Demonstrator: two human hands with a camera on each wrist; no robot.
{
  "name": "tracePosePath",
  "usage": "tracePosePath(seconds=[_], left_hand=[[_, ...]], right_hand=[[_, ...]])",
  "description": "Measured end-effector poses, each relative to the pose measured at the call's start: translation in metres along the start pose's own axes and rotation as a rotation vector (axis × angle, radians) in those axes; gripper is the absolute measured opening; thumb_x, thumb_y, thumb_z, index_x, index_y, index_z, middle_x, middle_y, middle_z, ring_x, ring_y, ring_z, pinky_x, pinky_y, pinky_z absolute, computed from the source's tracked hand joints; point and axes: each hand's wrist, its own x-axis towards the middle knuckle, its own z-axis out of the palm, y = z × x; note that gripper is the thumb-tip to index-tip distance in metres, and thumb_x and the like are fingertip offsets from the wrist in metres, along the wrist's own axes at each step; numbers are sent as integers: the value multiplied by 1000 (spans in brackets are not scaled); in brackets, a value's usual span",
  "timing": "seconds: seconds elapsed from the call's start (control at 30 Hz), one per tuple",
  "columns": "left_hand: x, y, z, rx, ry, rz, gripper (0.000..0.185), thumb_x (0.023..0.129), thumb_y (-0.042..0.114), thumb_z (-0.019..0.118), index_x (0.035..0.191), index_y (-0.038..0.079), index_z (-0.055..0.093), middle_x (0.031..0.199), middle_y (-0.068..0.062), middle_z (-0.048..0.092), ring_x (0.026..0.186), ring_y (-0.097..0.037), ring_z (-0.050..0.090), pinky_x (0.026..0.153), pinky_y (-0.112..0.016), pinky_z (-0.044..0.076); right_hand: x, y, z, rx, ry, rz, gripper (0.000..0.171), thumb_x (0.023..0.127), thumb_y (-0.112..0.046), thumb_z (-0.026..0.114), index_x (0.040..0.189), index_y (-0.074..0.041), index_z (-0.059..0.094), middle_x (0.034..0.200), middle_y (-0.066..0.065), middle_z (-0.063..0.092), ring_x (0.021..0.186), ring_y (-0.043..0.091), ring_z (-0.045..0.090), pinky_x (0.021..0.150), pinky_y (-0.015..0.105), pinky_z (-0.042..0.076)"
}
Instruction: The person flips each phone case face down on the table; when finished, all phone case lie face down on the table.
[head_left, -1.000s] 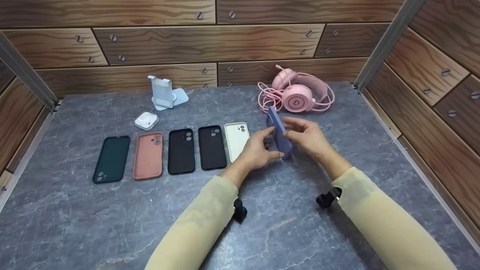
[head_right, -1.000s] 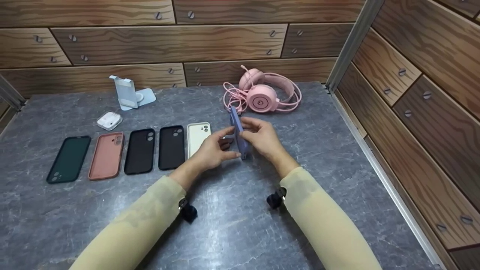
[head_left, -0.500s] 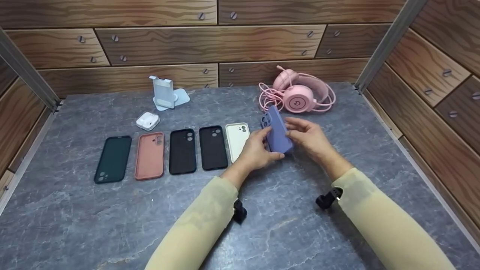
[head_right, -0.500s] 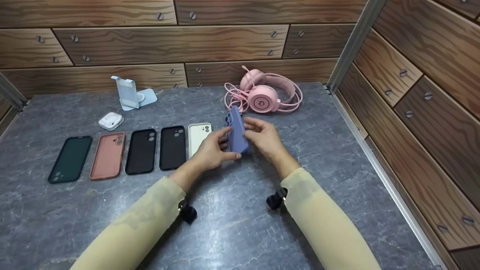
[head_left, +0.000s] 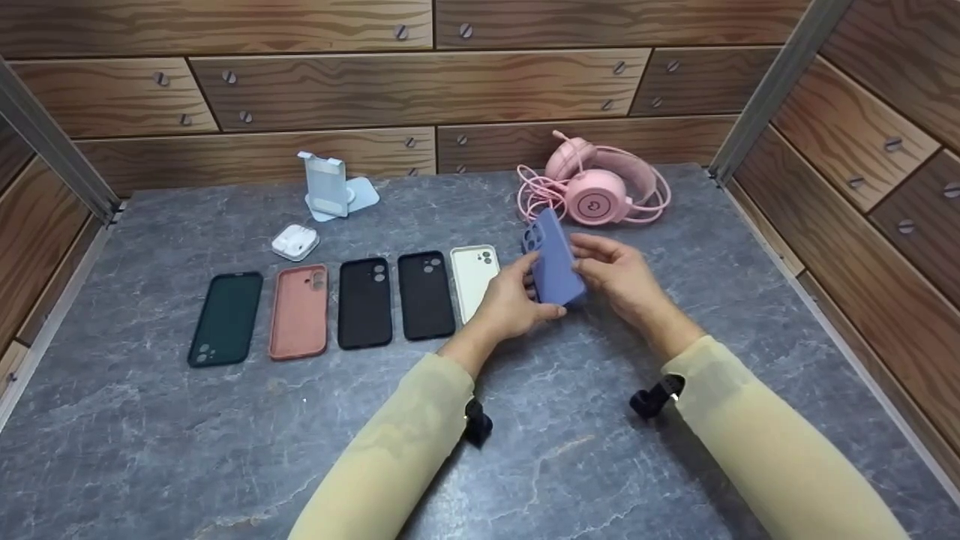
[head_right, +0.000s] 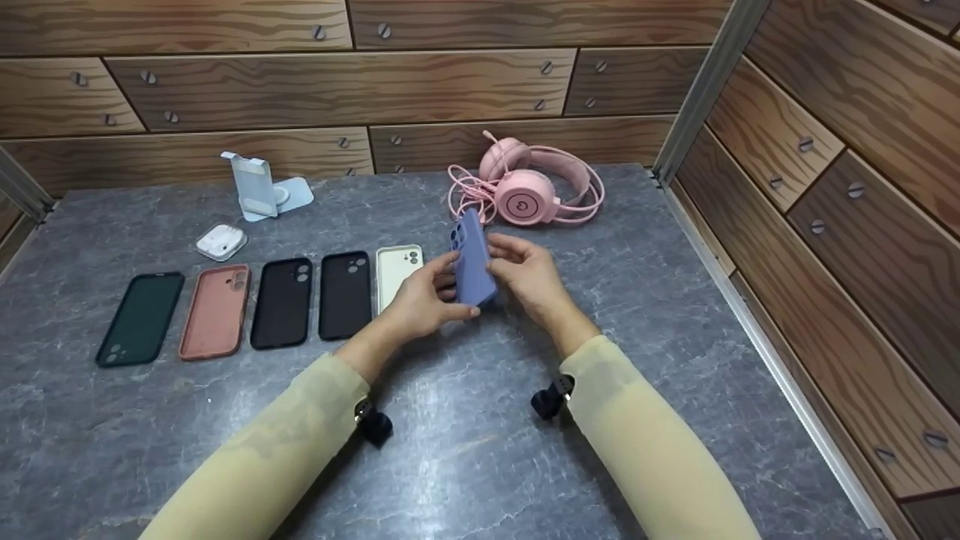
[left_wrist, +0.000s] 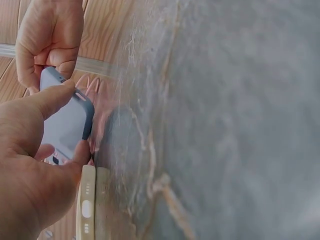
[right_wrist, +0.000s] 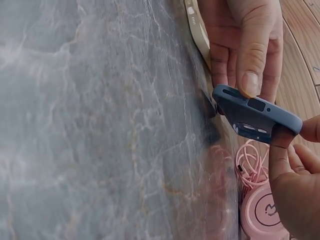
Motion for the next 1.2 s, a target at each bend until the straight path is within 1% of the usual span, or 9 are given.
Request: tracePosePath(seconds=[0.13, 0.33, 0.43, 0.5, 0.67, 0.8, 0.93, 1.03, 1.2], left_hand=[[0, 0, 1, 15, 1, -2, 102, 82, 12, 93, 165, 2, 33, 149, -24, 56, 126, -31, 66, 103, -32, 54], [-1, 1, 0, 76, 34, 15, 102, 82, 13, 94, 164, 0, 34, 145, -24, 58, 118, -29, 69, 98, -29, 55], [-1, 2, -1, 90, 42, 22, 104, 81, 14, 94, 164, -2, 33, 143, -24, 57, 116, -28, 69, 96, -28, 56], [-1, 2, -2, 89, 45, 27, 105, 81, 14, 95, 163, -3, 32, 142, -23, 57, 115, -27, 69, 96, -28, 56], [-2, 1, -4, 100, 50, 23, 105, 82, 17, 95, 163, -4, 31, 145, -22, 55, 118, -26, 67, 97, -28, 55], [-2, 1, -5, 124, 52, 31, 105, 82, 19, 95, 163, -5, 32, 148, -24, 52, 119, -27, 67, 97, -26, 55], [-2, 2, -6, 190, 52, 57, 99, 81, 20, 95, 159, -5, 40, 141, -22, 57, 116, -27, 67, 96, -28, 55], [-2, 2, -7, 262, 52, 64, 96, 80, 23, 96, 156, -5, 44, 137, -21, 60, 119, -28, 64, 101, -33, 53], [-1, 2, -7, 354, 47, 53, 97, 81, 29, 95, 156, -6, 44, 145, -24, 58, 133, -32, 56, 115, -39, 43]], right_hand=[[0, 0, -1, 13, 8, 8, 52, 96, 13, 57, 147, 17, 50, 116, 10, 75, 99, 12, 72, 86, 25, 59], [-1, 0, -2, -6, 2, 6, 49, 96, 14, 57, 144, 18, 52, 117, 13, 75, 99, 13, 72, 87, 26, 59], [-1, 1, -4, -38, -3, -7, 47, 96, 13, 57, 144, 18, 53, 121, 18, 73, 99, 13, 71, 87, 25, 58], [-1, 1, -5, -61, -6, -11, 47, 97, 13, 57, 144, 17, 54, 127, 24, 71, 101, 13, 71, 87, 25, 58], [-2, 2, -7, -119, -21, -17, 48, 98, 11, 56, 146, 16, 53, 137, 33, 63, 105, 11, 70, 90, 24, 57], [-3, 2, -8, -161, -40, -25, 47, 100, 9, 58, 146, 14, 53, 140, 33, 61, 105, 10, 69, 91, 24, 57], [-4, 2, -9, -222, -35, -15, 47, 100, 6, 62, 146, 10, 56, 142, 30, 61, 103, 8, 69, 89, 22, 56], [-5, 0, -9, -281, -29, -5, 48, 99, 4, 64, 146, 7, 58, 143, 26, 62, 102, 6, 68, 88, 20, 55], [-4, 1, -11, -387, -46, -9, 47, 98, 3, 65, 145, 4, 62, 139, 23, 65, 100, 6, 69, 88, 20, 55]])
